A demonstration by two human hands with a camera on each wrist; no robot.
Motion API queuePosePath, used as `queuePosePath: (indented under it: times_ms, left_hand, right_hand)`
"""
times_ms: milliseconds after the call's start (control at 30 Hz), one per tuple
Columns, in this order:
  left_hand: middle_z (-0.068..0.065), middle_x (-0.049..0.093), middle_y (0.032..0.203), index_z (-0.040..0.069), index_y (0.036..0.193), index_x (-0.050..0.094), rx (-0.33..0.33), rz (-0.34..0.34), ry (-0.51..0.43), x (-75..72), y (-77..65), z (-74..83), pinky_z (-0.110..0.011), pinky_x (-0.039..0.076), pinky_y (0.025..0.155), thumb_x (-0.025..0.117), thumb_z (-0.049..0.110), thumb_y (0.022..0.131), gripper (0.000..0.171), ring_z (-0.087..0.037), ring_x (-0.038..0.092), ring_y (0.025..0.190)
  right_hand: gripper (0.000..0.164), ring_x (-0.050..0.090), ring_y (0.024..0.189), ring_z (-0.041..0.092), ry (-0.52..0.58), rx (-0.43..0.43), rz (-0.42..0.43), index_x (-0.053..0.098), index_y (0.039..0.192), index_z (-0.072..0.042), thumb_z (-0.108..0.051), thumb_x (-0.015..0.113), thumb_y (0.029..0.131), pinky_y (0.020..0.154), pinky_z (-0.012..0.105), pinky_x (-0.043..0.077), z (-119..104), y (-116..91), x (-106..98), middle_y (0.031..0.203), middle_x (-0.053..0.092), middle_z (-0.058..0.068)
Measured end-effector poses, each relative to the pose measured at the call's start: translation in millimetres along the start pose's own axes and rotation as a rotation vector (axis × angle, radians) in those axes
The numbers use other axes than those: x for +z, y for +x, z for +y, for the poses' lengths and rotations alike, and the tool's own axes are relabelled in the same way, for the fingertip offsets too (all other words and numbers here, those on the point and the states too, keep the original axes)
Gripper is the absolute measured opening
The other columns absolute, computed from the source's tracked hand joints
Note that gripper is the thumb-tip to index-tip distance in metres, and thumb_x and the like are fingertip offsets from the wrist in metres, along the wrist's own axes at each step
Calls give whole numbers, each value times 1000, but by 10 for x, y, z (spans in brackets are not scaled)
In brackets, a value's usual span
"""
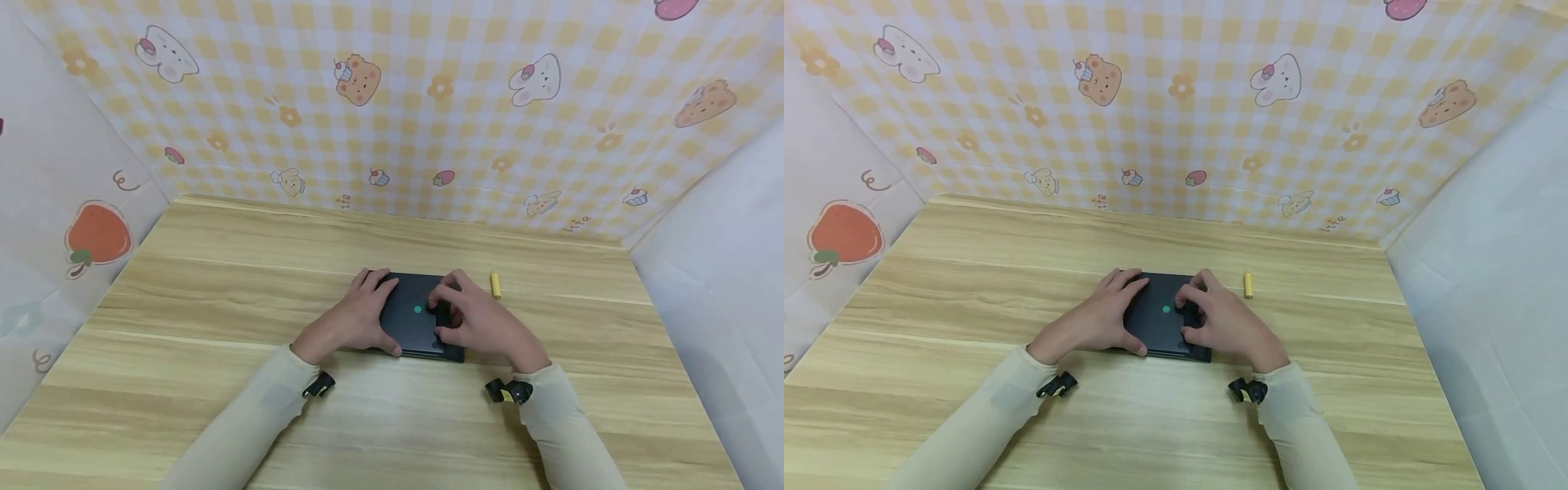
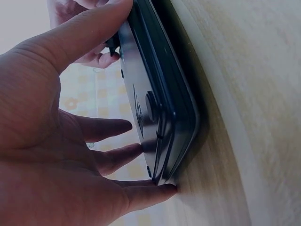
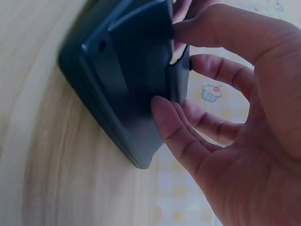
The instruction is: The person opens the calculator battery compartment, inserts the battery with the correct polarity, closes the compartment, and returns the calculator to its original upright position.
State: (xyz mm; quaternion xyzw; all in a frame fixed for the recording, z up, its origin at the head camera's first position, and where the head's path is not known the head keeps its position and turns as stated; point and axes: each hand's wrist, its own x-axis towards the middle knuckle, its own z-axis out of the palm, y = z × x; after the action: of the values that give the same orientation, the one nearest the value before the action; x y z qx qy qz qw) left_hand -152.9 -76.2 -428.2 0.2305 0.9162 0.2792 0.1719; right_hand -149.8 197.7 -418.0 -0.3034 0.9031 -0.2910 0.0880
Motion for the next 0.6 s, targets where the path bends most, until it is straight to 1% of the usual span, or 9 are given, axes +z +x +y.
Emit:
queuePosePath:
  times_ms: [100, 167, 300, 433, 533, 600]
  left_hand:
    - [-20, 20, 179, 1, 170, 36, -4, -2, 5, -9, -3, -1, -63, 29, 127, 102, 45, 76, 123, -51, 11, 164]
    - [-19, 19, 179, 1, 171, 36, -27, -24, 13, -80, -51, 82, -61, 29, 128, 103, 40, 77, 121, -50, 10, 164]
    - [-18, 17, 181, 4, 172, 34, -51, -34, 21, -95, -54, 83, -61, 29, 127, 102, 40, 79, 121, -53, 11, 164]
    - [-17, 16, 181, 4, 172, 34, -59, -38, 15, -105, -67, 95, -63, 29, 127, 102, 41, 79, 122, -54, 12, 164]
    - [-16, 16, 181, 5, 172, 34, -60, -39, 14, -113, -77, 104, -62, 30, 127, 102, 41, 79, 122, -51, 13, 164]
    - [-16, 15, 181, 5, 172, 34, -59, -39, 11, -116, -81, 105, -61, 31, 127, 102, 41, 79, 122, -50, 14, 164]
  right_hand:
    - [33, 63, 87, 15, 7, -8, -3, 73, 124, -16, -13, 86, 93, 77, 32, 58, 14, -8, -18, 130, 52, 4]
    - [33, 63, 89, 16, 0, -22, 4, 73, 124, -16, -13, 85, 94, 78, 32, 57, 25, -9, -20, 129, 53, 4]
    - [36, 61, 92, 19, -18, -42, 32, 74, 126, -15, -12, 86, 92, 78, 34, 56, 35, -11, -19, 126, 56, 4]
    - [37, 59, 100, 23, -50, -50, 61, 75, 124, -15, -13, 88, 90, 83, 40, 53, 24, -16, -20, 124, 59, 3]
    - [36, 58, 108, 24, -76, -49, 71, 77, 122, -15, -16, 90, 89, 89, 44, 52, 8, -19, -26, 124, 61, 3]
    - [36, 59, 109, 25, -79, -42, 73, 78, 121, -15, -16, 91, 88, 92, 45, 53, -1, -19, -34, 125, 61, 3]
